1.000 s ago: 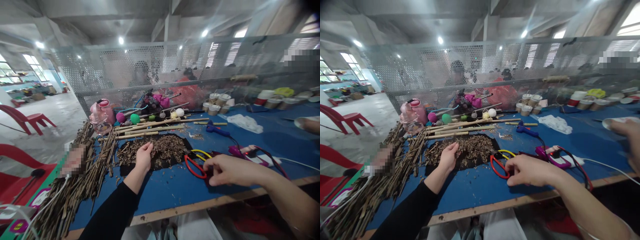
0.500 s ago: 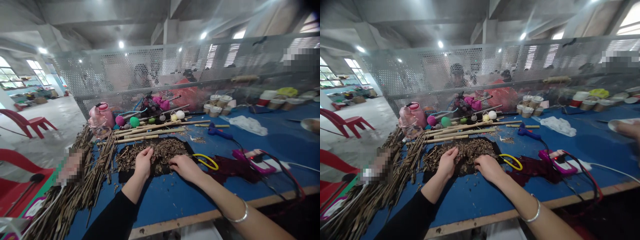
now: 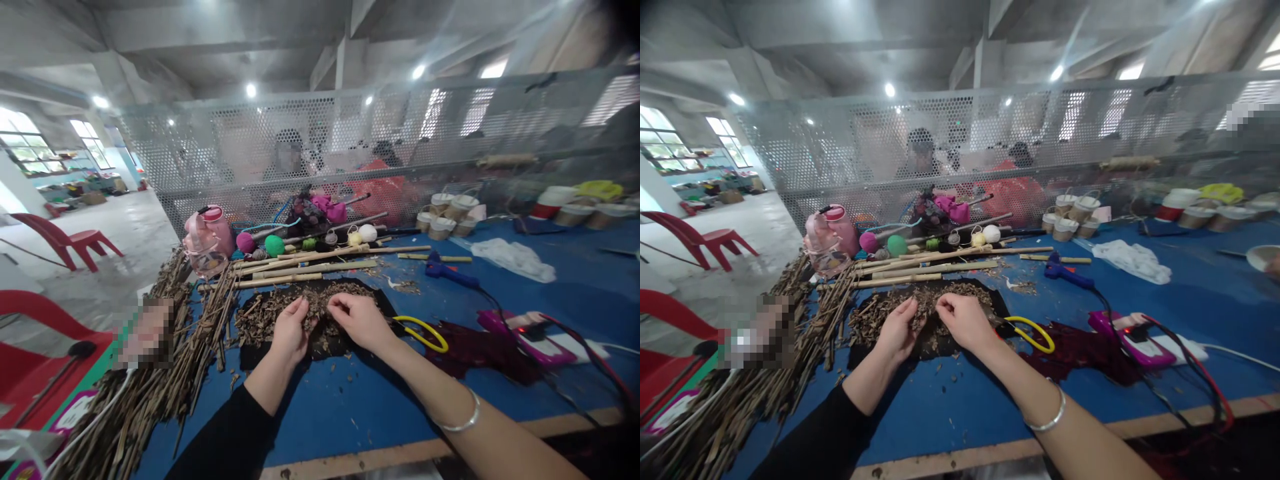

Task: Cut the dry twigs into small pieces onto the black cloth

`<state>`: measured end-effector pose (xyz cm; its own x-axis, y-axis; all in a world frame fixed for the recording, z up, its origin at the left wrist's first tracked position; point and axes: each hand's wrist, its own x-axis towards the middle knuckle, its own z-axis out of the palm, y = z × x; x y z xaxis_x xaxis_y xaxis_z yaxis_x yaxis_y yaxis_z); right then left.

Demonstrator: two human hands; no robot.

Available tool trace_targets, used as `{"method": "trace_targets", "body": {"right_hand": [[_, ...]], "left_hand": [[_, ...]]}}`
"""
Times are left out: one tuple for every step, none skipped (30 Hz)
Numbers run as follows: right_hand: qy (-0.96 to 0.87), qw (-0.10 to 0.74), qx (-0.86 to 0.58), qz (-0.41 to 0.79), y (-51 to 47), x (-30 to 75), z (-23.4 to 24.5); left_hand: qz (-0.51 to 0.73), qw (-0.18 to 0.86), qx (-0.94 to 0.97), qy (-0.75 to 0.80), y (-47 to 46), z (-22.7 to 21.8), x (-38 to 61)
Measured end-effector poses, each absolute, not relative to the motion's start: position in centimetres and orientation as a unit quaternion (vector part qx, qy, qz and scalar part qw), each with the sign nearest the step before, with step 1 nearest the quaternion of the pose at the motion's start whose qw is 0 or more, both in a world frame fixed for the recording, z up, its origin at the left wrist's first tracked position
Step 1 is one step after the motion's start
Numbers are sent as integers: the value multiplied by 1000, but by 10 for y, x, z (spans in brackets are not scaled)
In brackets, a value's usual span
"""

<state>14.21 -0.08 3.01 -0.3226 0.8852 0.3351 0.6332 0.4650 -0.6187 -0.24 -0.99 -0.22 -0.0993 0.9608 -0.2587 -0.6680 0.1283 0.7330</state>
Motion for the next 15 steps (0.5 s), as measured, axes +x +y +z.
{"method": "trace_targets", "body": {"right_hand": [[-789,335,-480,189,1,138,28],[-788,340,-480,182,2,134,26],[-789,341,-481,174,2,131,23],[-790,339,-482,167,2,129,21],[-792,334,-485,161,1,127,18],[-793,327,-489,157,0,125,16],[-795,320,-492,154,-1,124,14],[-797,315,-491,153,-1,123,13],[-801,313,-486,153,-2,122,11],[-806,312,-478,153,-3,122,10],[-812,311,-469,155,-3,121,10],[-816,310,-462,158,-4,121,11],[-817,310,-458,161,-6,121,13],[-817,309,-459,163,-9,123,16],[-816,307,-461,165,-13,126,21]], "left_hand": [[629,655,184,376,-10,-2,-3],[624,667,179,365,-9,-1,-4],[621,676,174,356,-9,-1,-5],[620,682,169,349,-9,-2,-5],[621,684,164,346,-8,-2,-5],[624,682,159,347,-7,-3,-5],[628,678,156,349,-7,-3,-5],[633,672,155,353,-6,-4,-5],[637,664,154,359,-6,-4,-5],[641,657,154,365,-5,-4,-5],[645,650,154,371,-5,-5,-6],[648,644,155,376,-4,-5,-6],[651,639,156,379,-4,-4,-7],[653,636,157,379,-4,-4,-7],[656,635,156,378,-4,-4,-7]]}}
